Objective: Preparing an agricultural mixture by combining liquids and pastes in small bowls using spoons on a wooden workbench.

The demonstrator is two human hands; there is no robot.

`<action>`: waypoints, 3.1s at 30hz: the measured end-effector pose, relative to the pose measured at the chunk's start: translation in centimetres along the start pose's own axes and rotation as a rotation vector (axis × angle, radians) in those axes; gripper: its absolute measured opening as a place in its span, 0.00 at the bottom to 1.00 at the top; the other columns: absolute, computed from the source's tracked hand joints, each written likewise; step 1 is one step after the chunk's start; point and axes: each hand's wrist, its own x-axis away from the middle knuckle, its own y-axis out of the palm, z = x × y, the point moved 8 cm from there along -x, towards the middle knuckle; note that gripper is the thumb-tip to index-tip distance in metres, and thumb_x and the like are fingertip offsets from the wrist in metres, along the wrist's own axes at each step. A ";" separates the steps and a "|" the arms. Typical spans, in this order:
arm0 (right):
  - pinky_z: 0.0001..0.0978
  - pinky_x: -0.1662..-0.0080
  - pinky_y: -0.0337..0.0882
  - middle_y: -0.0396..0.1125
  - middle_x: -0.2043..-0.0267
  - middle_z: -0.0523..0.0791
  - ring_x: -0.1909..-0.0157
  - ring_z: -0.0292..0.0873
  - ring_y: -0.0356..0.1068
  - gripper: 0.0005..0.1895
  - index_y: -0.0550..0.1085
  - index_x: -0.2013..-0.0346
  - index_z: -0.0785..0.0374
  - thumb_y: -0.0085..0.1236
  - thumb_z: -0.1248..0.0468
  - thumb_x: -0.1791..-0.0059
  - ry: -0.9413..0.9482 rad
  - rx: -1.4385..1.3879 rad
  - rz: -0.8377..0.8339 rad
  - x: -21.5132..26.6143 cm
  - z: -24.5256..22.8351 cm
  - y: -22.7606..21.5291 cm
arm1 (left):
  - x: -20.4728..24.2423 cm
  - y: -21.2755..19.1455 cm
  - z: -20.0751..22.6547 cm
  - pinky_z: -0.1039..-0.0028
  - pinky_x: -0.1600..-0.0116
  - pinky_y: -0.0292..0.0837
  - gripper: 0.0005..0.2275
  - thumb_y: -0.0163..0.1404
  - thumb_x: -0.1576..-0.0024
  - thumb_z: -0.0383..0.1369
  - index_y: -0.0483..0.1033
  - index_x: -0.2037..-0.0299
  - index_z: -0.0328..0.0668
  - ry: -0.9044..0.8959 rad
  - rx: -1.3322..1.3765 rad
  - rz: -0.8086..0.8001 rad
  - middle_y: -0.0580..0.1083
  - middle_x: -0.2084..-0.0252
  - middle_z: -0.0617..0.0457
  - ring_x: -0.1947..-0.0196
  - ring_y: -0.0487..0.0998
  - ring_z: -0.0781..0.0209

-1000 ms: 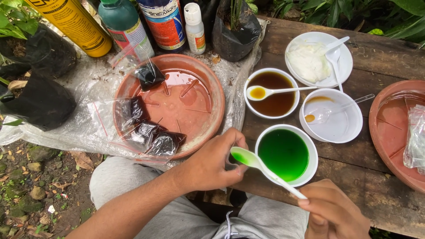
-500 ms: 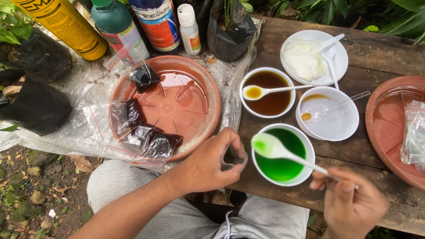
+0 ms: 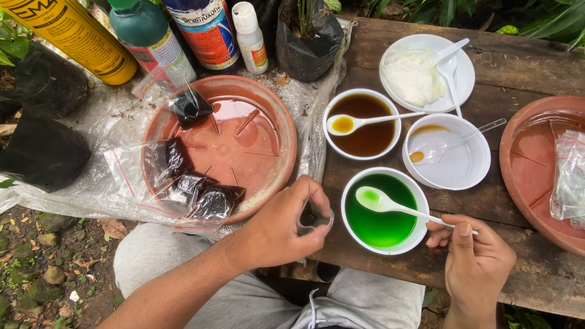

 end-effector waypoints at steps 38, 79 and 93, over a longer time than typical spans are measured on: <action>0.27 0.61 0.69 0.74 0.62 0.60 0.71 0.43 0.71 0.14 0.74 0.54 0.76 0.46 0.65 0.38 -0.020 0.142 -0.012 0.3 -2.0 0.9 | 0.1 -0.1 0.3 0.78 0.57 0.74 0.09 0.53 0.48 0.28 0.66 0.61 0.44 0.058 -0.004 0.032 0.76 0.62 0.58 0.61 0.77 0.67; 0.29 0.58 0.74 0.73 0.65 0.50 0.65 0.45 0.74 0.12 0.76 0.63 0.64 0.47 0.61 0.46 -0.480 0.169 -0.155 5.6 -12.5 5.2 | 0.4 -0.5 0.2 0.82 0.65 0.78 0.11 0.54 0.46 0.27 0.64 0.59 0.43 0.036 0.063 -0.002 0.73 0.60 0.55 0.64 0.75 0.69; 0.34 0.49 0.71 0.70 0.58 0.59 0.59 0.48 0.71 0.17 0.75 0.44 0.79 0.46 0.64 0.34 -0.068 0.384 -0.054 2.3 -4.4 -1.1 | 2.8 -5.2 3.2 0.78 0.55 0.65 0.17 0.54 0.38 0.38 0.53 0.58 0.52 0.426 0.830 -0.081 0.67 0.61 0.56 0.61 0.69 0.70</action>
